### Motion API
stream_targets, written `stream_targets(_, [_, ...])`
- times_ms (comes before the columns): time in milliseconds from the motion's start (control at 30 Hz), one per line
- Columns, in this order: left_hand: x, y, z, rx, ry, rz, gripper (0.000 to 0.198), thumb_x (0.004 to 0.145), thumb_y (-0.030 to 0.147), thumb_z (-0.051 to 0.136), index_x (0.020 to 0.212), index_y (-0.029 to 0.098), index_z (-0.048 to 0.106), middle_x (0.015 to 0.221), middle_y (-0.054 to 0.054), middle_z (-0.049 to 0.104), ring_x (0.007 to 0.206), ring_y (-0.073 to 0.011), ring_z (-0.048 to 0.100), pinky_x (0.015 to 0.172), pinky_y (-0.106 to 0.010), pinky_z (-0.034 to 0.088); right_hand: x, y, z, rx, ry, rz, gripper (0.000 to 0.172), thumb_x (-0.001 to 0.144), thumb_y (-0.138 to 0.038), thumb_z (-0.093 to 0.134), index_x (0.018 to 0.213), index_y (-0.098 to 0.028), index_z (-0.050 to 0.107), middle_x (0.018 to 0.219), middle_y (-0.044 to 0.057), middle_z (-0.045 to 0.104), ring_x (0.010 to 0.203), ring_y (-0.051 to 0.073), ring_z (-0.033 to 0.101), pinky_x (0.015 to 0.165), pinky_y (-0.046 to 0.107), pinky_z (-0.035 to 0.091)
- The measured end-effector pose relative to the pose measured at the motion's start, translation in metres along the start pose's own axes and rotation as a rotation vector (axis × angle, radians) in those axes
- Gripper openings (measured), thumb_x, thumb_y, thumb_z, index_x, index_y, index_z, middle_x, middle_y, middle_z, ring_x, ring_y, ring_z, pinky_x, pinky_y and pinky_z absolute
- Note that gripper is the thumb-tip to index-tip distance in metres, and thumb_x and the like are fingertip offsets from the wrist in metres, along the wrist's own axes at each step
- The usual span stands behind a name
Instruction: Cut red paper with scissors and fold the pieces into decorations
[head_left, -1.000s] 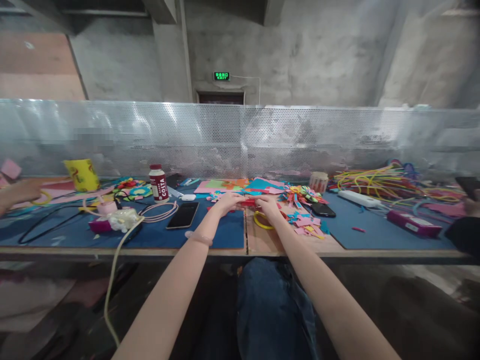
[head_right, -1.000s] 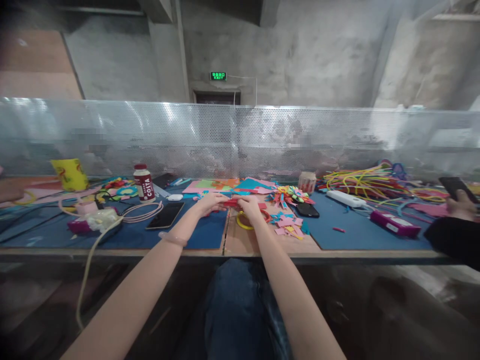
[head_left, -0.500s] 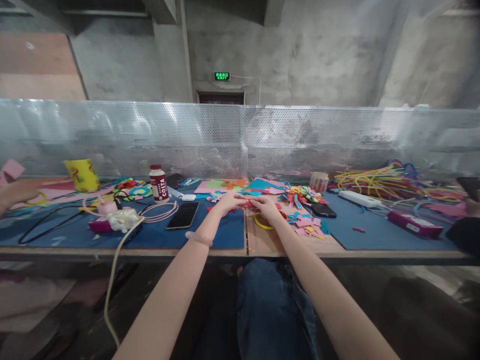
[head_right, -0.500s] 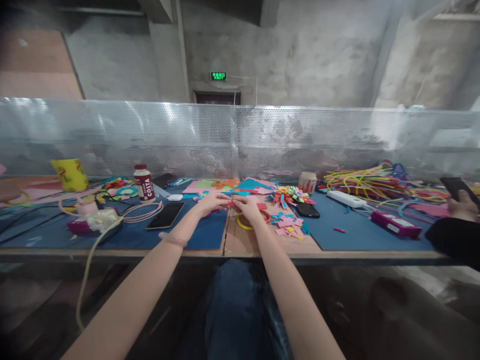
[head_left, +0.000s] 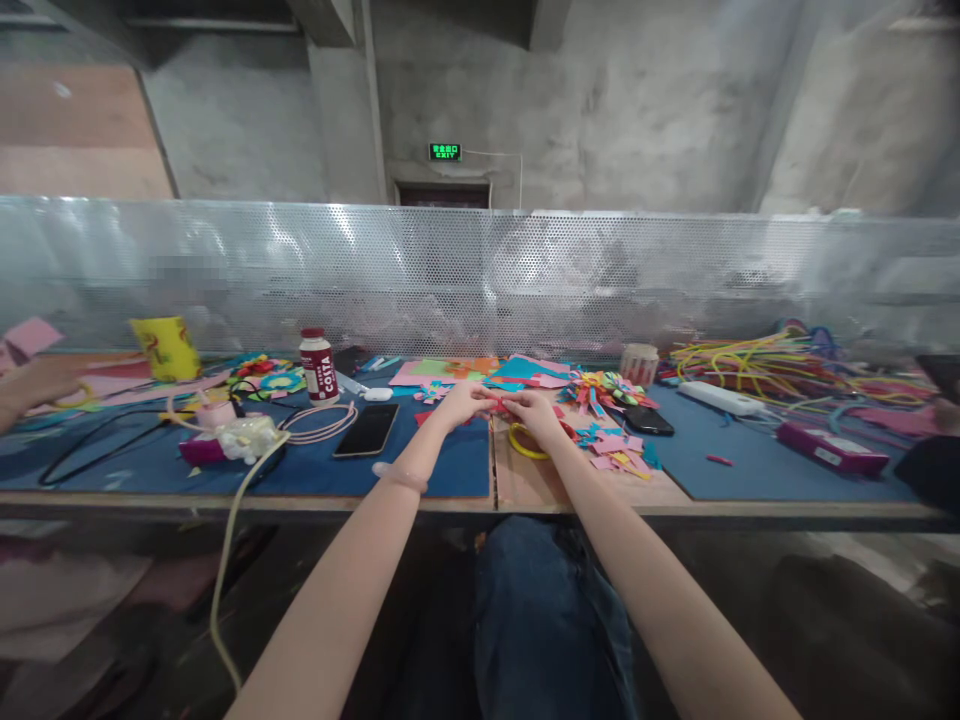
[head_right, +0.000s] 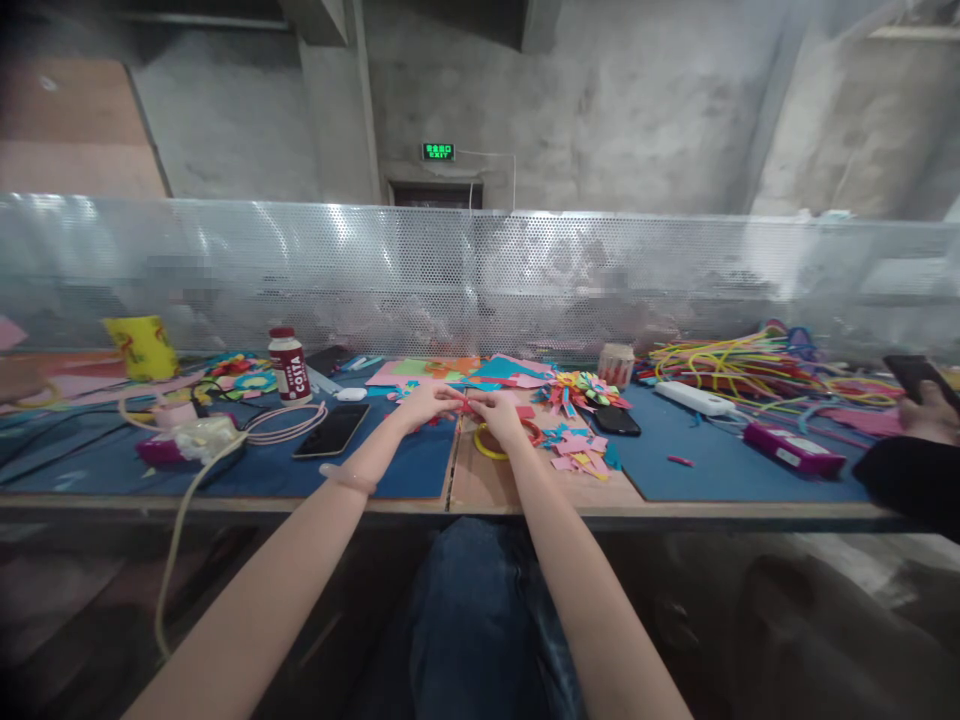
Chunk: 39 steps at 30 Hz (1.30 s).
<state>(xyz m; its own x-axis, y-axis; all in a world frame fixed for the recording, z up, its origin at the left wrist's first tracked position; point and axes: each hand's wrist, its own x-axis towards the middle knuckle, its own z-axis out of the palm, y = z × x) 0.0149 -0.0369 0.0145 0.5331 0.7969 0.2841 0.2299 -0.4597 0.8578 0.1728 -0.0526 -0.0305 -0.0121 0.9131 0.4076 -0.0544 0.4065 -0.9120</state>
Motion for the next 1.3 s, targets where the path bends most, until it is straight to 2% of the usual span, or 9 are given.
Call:
stream_targets(333, [0.008,-0.012,-0.001,0.09,0.011,0.077,0.024,0.069,0.028,0.062,0.087,0.011,0.064,0.079,-0.009,0.065,0.058,-0.0139,0.06,0.055,-0.026,0.049,-0.005,-0.011,0.005,-0.057,0.055,0.004,0.023,0.057,-0.03,0.065,0.074,-0.014,0.067,0.058,0.002,0.062,0.056,0.014,0.056,0.053,0.025,0.042])
stream_targets(533, [0.008,-0.011,0.0,0.118,0.026,0.071,0.024,0.07,0.027,0.061,0.088,0.012,0.064,0.081,-0.009,0.066,0.057,-0.0134,0.06,0.056,-0.026,0.048,-0.005,-0.013,0.006,-0.147,0.12,-0.038,0.02,0.059,-0.03,0.064,0.072,-0.016,0.067,0.057,0.002,0.063,0.055,0.015,0.056,0.051,0.025,0.043])
stream_targets(733, [0.01,-0.013,-0.001,0.139,0.035,0.092,0.025,0.07,0.026,0.061,0.091,0.012,0.063,0.082,-0.009,0.066,0.057,-0.0131,0.06,0.055,-0.024,0.047,-0.004,-0.009,0.005,-0.195,0.089,-0.081,0.026,0.06,-0.033,0.064,0.078,-0.014,0.067,0.064,0.004,0.065,0.059,0.016,0.056,0.055,0.027,0.044])
stream_targets(900, [0.008,-0.01,0.001,0.135,0.033,0.109,0.028,0.07,0.021,0.059,0.096,0.012,0.06,0.077,-0.008,0.065,0.058,-0.0132,0.06,0.056,-0.025,0.047,-0.006,-0.015,0.008,-0.254,0.052,-0.161,0.022,0.065,-0.032,0.059,0.075,-0.014,0.067,0.073,0.005,0.066,0.066,0.016,0.055,0.061,0.027,0.042])
stream_targets(1133, [0.009,-0.012,0.001,0.181,0.029,0.158,0.036,0.067,0.023,0.062,0.101,0.012,0.057,0.072,-0.005,0.065,0.055,-0.0129,0.059,0.059,-0.025,0.046,-0.007,-0.016,0.007,-0.349,0.047,-0.19,0.019,0.065,-0.032,0.057,0.061,-0.014,0.063,0.059,0.001,0.059,0.059,0.014,0.049,0.055,0.025,0.037])
stream_targets(1300, [0.011,-0.016,0.001,0.171,-0.015,0.171,0.03,0.068,0.026,0.062,0.095,0.012,0.06,0.071,-0.006,0.065,0.056,-0.0141,0.06,0.057,-0.026,0.047,-0.004,-0.009,0.002,-0.416,0.095,-0.181,0.02,0.064,-0.032,0.056,0.058,-0.014,0.062,0.053,-0.001,0.053,0.053,0.011,0.043,0.051,0.023,0.033])
